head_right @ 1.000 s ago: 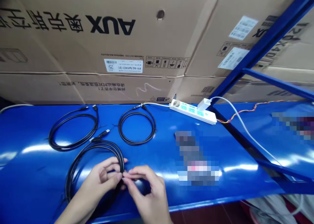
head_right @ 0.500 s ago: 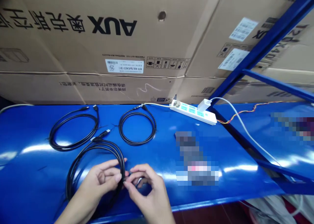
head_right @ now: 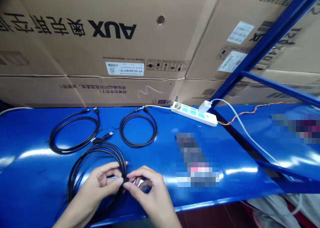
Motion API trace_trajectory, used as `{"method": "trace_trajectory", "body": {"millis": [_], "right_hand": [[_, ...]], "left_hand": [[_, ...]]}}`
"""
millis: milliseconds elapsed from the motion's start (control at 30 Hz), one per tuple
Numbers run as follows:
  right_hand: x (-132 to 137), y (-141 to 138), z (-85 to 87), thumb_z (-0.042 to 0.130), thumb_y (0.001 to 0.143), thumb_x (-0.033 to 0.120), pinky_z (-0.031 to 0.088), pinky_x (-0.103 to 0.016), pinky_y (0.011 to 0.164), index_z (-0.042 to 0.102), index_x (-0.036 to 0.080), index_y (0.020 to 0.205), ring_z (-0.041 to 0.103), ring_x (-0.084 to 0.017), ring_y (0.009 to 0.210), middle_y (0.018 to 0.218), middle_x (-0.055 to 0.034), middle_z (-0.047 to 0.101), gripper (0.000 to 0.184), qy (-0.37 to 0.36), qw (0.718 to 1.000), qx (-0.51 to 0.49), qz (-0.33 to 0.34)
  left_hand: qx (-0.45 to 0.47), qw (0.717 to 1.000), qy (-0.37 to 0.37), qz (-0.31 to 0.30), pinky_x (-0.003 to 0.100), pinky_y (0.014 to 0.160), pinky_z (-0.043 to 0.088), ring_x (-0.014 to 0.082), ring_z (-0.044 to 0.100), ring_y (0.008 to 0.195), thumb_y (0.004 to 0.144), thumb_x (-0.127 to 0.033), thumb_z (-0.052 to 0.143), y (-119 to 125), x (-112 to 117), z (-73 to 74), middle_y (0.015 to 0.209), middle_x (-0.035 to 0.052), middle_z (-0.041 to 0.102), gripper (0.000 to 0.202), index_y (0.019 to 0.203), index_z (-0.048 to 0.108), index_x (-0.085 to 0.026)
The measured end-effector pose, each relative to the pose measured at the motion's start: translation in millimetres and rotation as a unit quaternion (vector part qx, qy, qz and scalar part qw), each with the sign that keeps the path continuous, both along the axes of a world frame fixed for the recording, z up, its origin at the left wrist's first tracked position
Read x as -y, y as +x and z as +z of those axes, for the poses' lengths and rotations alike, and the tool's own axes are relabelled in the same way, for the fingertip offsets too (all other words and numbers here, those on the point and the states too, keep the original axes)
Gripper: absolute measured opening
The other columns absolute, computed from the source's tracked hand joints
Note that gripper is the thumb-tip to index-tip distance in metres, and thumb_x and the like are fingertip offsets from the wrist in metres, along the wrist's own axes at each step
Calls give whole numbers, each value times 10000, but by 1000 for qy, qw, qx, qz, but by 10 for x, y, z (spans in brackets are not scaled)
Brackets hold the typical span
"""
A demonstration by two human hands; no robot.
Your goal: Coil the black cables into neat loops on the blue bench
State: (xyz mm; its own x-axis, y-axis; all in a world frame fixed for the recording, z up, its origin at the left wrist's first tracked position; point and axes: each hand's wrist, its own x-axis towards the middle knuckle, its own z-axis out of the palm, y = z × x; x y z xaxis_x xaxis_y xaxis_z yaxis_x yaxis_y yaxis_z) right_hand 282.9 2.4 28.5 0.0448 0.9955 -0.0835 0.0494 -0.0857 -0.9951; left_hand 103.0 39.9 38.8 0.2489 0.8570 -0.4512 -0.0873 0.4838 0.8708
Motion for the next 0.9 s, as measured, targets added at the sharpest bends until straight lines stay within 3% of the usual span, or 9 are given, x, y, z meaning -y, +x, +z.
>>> {"method": "trace_trajectory", "body": {"millis": [133, 233, 300, 367, 467, 600, 700, 800, 900], "right_hand": [[-1, 12, 24, 821, 821, 325, 547, -242, 594, 828, 219, 822, 694, -173, 691, 818, -46, 741, 106, 35, 999, 10, 10], [0, 79, 55, 759, 896, 245, 554, -255, 642, 822, 226, 876, 696, -174, 717, 811, -41, 748, 69, 134, 986, 81, 49], [0, 140, 99, 670, 970, 208, 555, -269, 685, 806, 229, 958, 682, -172, 735, 836, -42, 753, 139, 238, 953, 168, 86], [-3, 192, 169, 554, 1044, 205, 544, -270, 677, 779, 229, 1024, 662, -168, 727, 854, -43, 758, 228, 318, 902, 263, 125], [-16, 232, 284, 410, 1114, 281, 526, -254, 606, 750, 222, 1021, 654, -164, 680, 828, -33, 767, 358, 342, 861, 338, 165], [-33, 246, 295, 409, 1116, 324, 564, -248, 626, 752, 228, 1027, 693, -167, 683, 829, -33, 782, 368, 312, 877, 317, 183], [6, 242, 178, 557, 1050, 270, 612, -276, 731, 770, 282, 1116, 739, -195, 811, 959, -49, 796, 223, 290, 911, 268, 115], [124, 193, 87, 641, 989, 339, 637, -269, 660, 779, 267, 1126, 756, -222, 812, 962, -80, 784, 208, 159, 971, 175, -34], [253, 76, 90, 648, 944, 566, 611, -259, 546, 795, 202, 843, 725, -210, 618, 739, -72, 753, 405, -9, 991, 84, -101]], "left_hand": [[23, 1000, -11, 2, 275, 695, 501, 148, 645, 686, 582, -371, 947, -1, 5, -6, 734, -19, 714, 542, 1023, 695, -183], [37, 999, -14, -2, 292, 705, 504, 165, 656, 694, 573, -359, 952, -1, 4, -11, 718, -13, 720, 542, 1017, 689, -194], [42, 999, -14, -8, 296, 697, 500, 170, 654, 685, 565, -344, 955, -1, 0, -21, 703, -12, 718, 528, 1000, 692, -198], [44, 999, -12, -13, 294, 680, 491, 167, 642, 669, 563, -332, 956, 0, -8, -33, 697, -12, 711, 516, 990, 699, -195], [46, 999, -11, -20, 288, 663, 478, 164, 628, 662, 557, -325, 958, 3, -25, -40, 689, -14, 696, 516, 988, 709, -188], [52, 998, -8, -24, 282, 675, 474, 163, 628, 687, 569, -330, 957, 2, -33, -10, 704, -12, 691, 517, 999, 709, -186], [60, 998, -7, -27, 298, 703, 491, 172, 639, 698, 591, -347, 953, -3, -23, 18, 724, 5, 698, 514, 1011, 716, -171], [60, 998, -8, -22, 300, 716, 505, 172, 650, 698, 595, -346, 955, -3, -12, 24, 750, 19, 712, 521, 1025, 723, -163], [47, 999, -8, -8, 269, 679, 504, 162, 647, 697, 568, -311, 959, 4, -9, 19, 743, 8, 714, 503, 994, 728, -176]]}}
